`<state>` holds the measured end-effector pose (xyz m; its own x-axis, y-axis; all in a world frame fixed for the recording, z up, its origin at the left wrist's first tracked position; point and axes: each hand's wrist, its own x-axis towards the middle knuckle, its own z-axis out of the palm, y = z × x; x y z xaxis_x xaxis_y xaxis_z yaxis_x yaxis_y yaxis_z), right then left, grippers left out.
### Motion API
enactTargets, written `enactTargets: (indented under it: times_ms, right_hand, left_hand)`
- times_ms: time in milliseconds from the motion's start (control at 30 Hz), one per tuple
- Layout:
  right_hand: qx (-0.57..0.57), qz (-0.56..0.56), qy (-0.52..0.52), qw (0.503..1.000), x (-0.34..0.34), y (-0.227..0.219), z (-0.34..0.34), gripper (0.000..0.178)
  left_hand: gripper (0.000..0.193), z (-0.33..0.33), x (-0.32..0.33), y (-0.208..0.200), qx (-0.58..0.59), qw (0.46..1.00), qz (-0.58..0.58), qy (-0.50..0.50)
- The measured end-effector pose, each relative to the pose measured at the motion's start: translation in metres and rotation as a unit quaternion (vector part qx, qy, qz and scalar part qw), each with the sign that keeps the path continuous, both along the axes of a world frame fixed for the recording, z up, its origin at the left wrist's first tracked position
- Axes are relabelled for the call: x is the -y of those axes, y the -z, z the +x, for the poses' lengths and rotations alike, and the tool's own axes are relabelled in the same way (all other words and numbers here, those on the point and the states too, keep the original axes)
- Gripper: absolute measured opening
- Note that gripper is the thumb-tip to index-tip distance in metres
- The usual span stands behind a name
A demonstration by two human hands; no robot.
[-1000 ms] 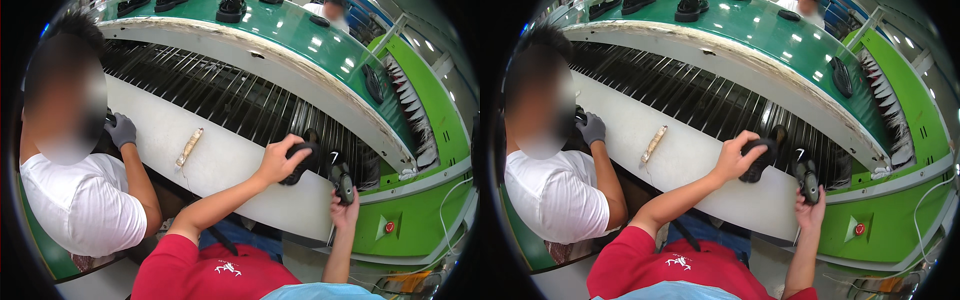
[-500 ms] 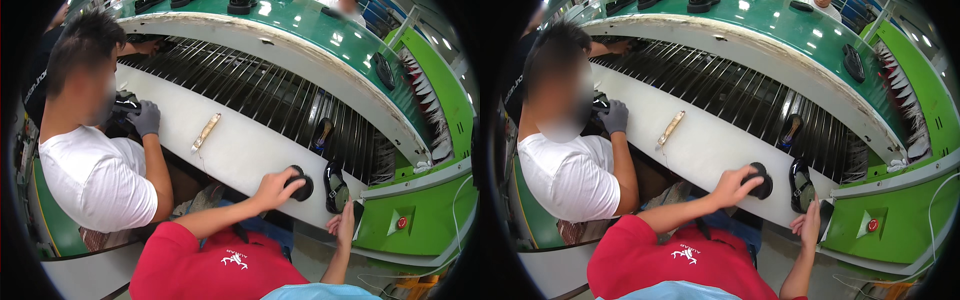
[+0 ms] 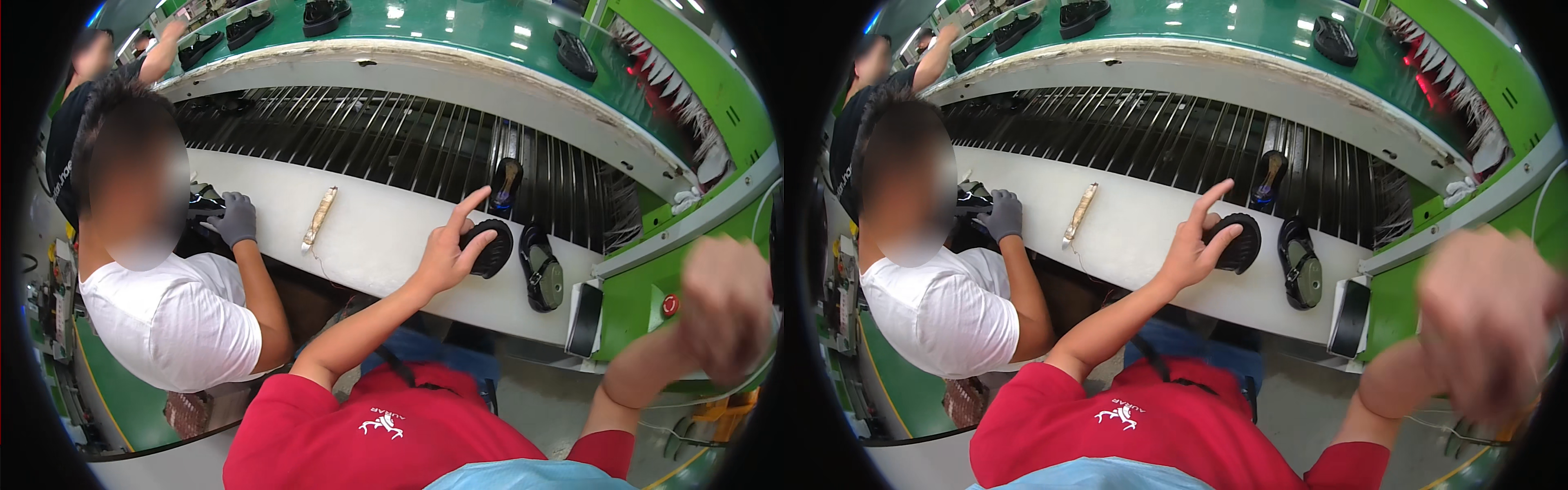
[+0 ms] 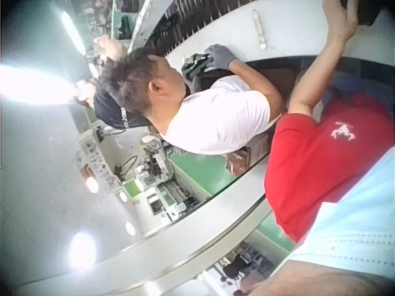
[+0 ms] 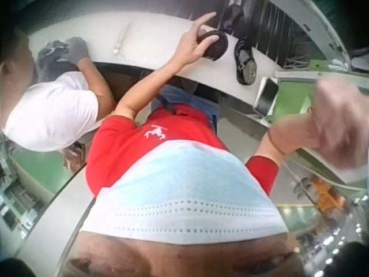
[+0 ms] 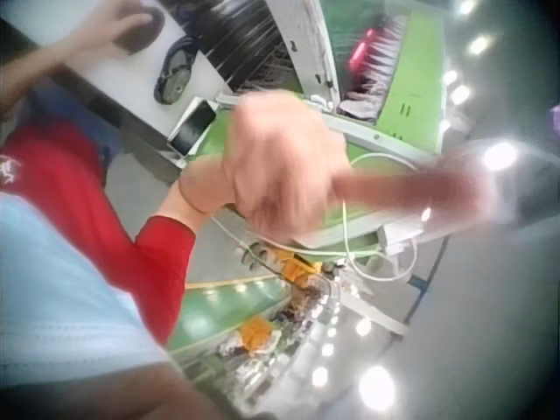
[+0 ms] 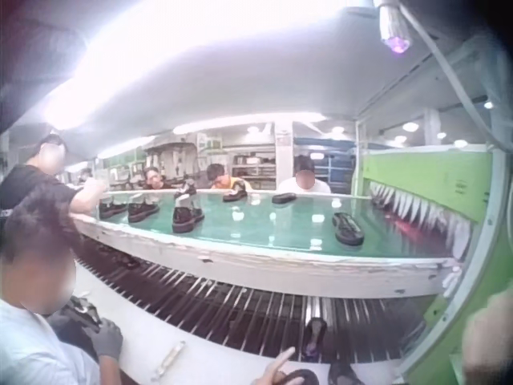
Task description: Inspecting and assembling shoes on a production line.
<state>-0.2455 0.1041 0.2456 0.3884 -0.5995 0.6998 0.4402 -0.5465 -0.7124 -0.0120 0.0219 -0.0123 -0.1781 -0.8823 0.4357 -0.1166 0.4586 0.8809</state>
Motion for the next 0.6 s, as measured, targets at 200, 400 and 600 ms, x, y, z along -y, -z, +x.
enactTargets:
  times_ms: [200, 400, 600]
  right_hand:
    - [-0.26, -0.192, 0.333, 0.886, 0.052, 0.055, 0.064, 0.076]
    - [-0.188, -0.4, 0.318, 0.838, 0.07, 0.018, 0.104, 0.079]
    - [-0.214, -0.35, 0.314, 0.856, 0.067, 0.043, 0.085, 0.077]
  left_hand:
    - [0.09, 0.038, 0.039, -0.127, 0.162, 0.95, -0.266, -0.013]
    - [0.053, 0.1, 0.013, -0.219, 0.375, 0.764, -0.468, -0.24]
    - [0.072, 0.071, 0.022, -0.194, 0.194, 0.896, -0.391, -0.084]
